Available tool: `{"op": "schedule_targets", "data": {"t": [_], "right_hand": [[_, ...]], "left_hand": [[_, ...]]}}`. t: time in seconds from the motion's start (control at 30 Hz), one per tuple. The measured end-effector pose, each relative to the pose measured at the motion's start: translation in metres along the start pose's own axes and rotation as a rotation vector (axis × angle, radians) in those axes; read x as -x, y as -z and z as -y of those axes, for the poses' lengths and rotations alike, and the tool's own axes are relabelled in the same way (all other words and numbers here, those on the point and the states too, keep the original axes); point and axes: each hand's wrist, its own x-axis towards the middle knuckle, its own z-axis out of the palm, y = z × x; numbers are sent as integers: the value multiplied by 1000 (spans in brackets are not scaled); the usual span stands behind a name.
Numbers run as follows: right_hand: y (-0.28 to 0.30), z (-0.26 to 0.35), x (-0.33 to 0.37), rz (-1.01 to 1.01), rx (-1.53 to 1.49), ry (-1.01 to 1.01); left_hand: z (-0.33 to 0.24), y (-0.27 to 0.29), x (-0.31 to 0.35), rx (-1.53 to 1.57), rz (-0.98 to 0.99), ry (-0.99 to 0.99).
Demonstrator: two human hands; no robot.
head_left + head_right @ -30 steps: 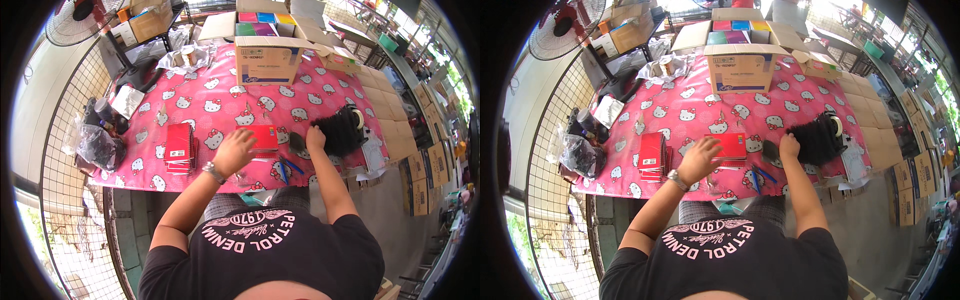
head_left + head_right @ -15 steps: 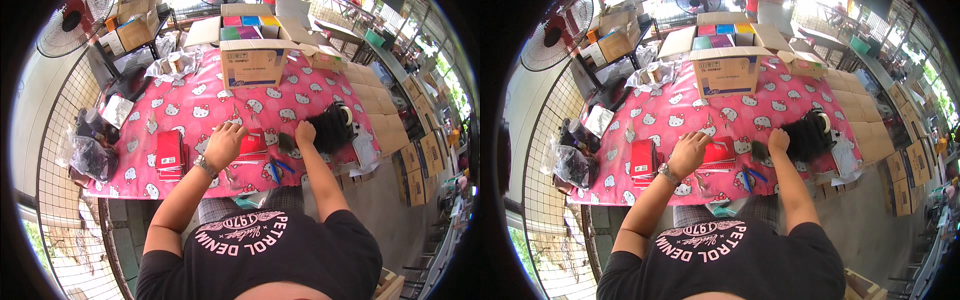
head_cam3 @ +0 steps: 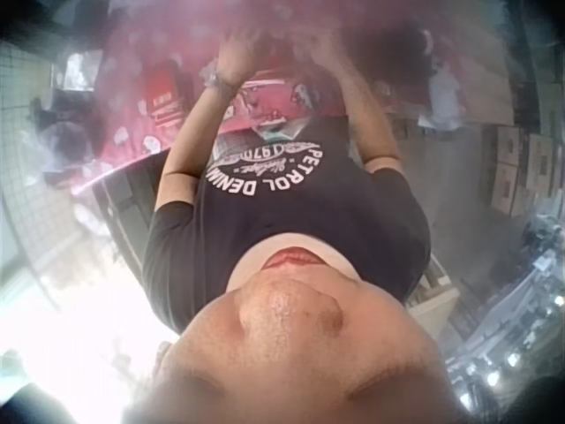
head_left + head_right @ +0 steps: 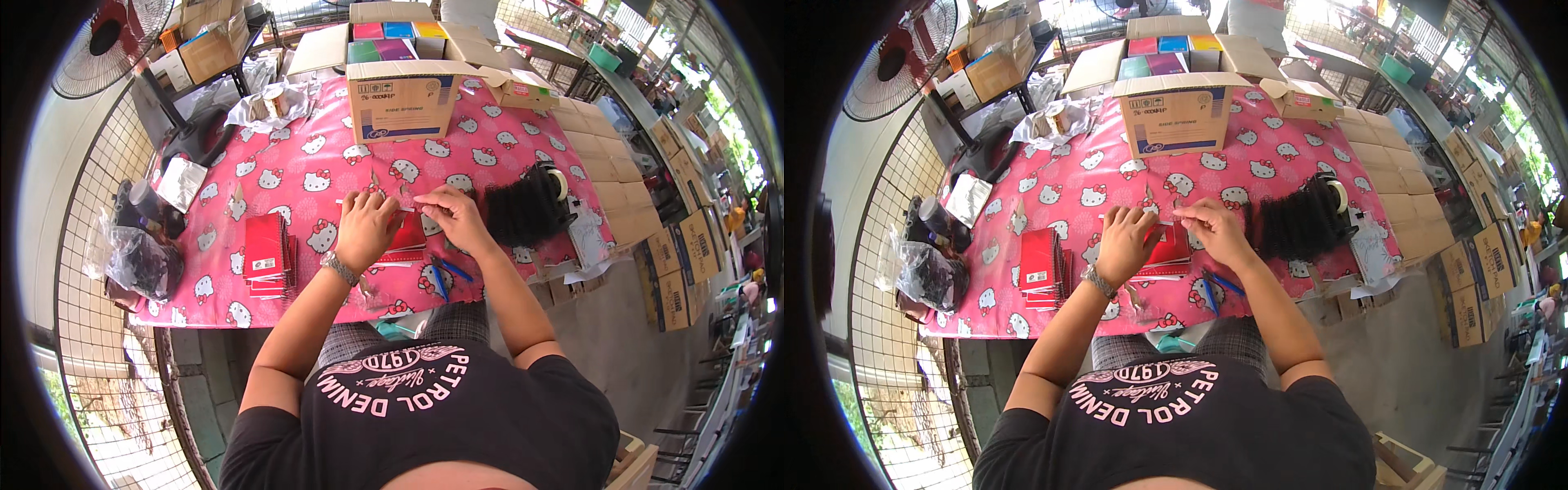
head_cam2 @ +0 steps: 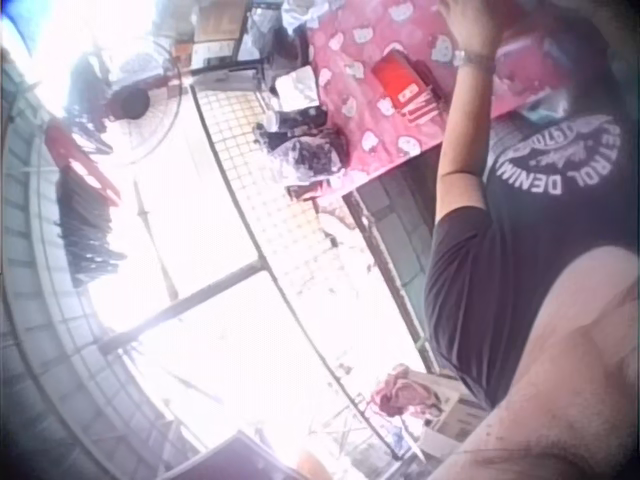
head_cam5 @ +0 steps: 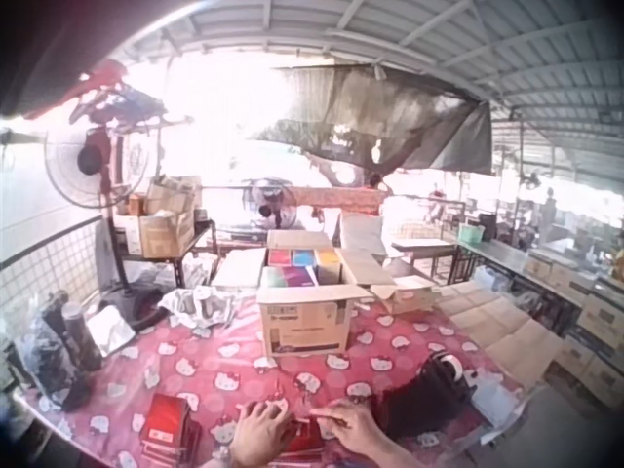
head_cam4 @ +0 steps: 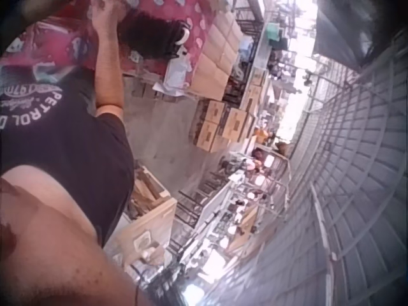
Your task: The person assembles small red notepads by hand by inserting a spiral binding through pre-punched holes in a stack of paper and covers, then uses pliers to crimp the ends of the binding.
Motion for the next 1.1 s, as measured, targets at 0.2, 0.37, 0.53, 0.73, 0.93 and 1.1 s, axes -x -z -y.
{"op": "schedule_targets", "data": {"t": [0.2, 0.37, 0.53, 0.73, 0.93, 1.1], "right_hand": [[-4, 6, 2, -2, 22, -14], [-5, 6, 4, 12, 14, 21], [-13, 19, 1, -12, 216, 52], [-2, 20, 3, 104, 176, -36], [18, 44, -5, 213, 81, -314], [12, 30, -8, 291, 64, -206]], "left_hand": [[2, 0, 1, 12, -23, -19], [-1, -1, 0, -13, -28, -10], [-2, -3, 0, -20, -23, -18], [-1, -1, 4, 1, 4, -16], [-21, -2, -3, 40, 87, -74], [-15, 3, 1, 64, 161, -40]]}}
